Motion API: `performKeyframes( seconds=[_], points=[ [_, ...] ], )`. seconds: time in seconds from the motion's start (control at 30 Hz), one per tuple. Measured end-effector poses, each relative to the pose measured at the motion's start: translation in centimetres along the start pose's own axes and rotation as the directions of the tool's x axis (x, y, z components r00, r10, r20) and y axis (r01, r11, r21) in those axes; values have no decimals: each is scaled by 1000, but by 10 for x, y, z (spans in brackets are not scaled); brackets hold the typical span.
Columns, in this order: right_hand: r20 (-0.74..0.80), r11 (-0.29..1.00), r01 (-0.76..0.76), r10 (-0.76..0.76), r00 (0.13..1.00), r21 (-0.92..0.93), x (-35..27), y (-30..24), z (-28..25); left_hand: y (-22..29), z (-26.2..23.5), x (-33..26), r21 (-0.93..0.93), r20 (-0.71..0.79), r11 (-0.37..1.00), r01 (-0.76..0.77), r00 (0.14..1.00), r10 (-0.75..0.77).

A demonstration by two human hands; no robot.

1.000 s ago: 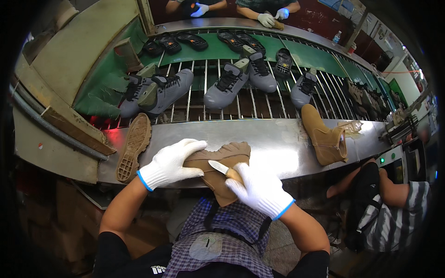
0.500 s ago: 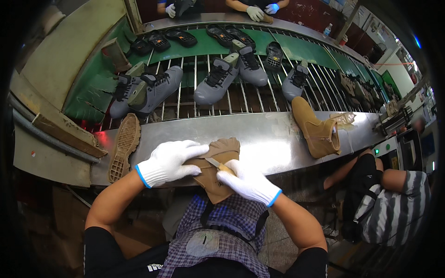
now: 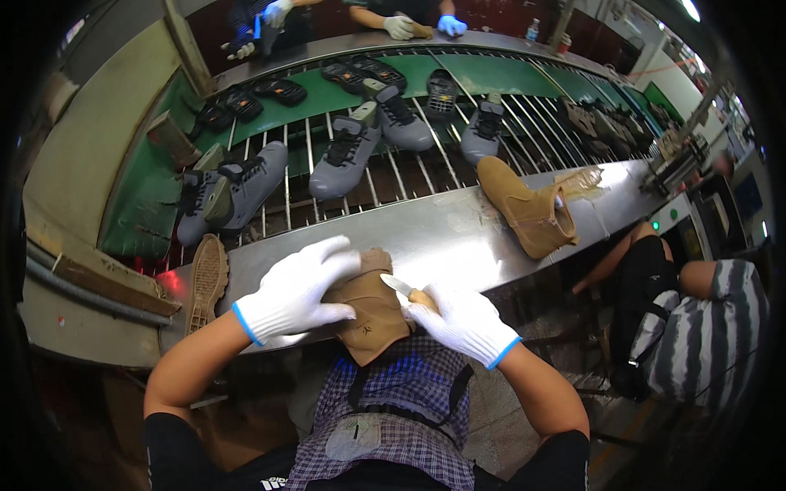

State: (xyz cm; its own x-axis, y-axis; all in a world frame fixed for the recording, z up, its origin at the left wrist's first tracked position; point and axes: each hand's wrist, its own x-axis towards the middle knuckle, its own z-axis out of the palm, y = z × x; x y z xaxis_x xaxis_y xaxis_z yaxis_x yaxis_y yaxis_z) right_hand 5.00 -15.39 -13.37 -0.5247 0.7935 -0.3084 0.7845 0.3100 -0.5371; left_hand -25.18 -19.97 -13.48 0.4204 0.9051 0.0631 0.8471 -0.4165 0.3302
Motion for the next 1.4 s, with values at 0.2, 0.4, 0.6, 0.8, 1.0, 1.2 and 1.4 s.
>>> performKeyframes(
  seconds=[0.2,0.4,0.6,0.8,1.0,1.2,1.4],
  points=[
    [-190,987,150,-158,969,-54,28,-9,40,20,25,54,-48,177,951,307,939,-294],
    [-272,946,317,-325,906,-75,20,-20,55,21,35,49,13,44,944,331,943,-331],
    [-280,950,-147,225,933,274,10,37,10,21,25,52,31,69,927,373,925,-374],
    [-85,867,2,46,995,498,23,24,35,6,23,48,-12,64,976,217,974,-216],
    [-75,913,122,-100,992,390,33,31,67,16,20,60,79,202,989,126,969,-139],
    [-2,993,95,-95,995,63,22,29,52,15,10,56,79,232,992,101,966,-116],
    [-155,986,-117,97,983,-123,25,67,25,-50,-14,36,-527,9,849,46,999,-49]
  ],
)
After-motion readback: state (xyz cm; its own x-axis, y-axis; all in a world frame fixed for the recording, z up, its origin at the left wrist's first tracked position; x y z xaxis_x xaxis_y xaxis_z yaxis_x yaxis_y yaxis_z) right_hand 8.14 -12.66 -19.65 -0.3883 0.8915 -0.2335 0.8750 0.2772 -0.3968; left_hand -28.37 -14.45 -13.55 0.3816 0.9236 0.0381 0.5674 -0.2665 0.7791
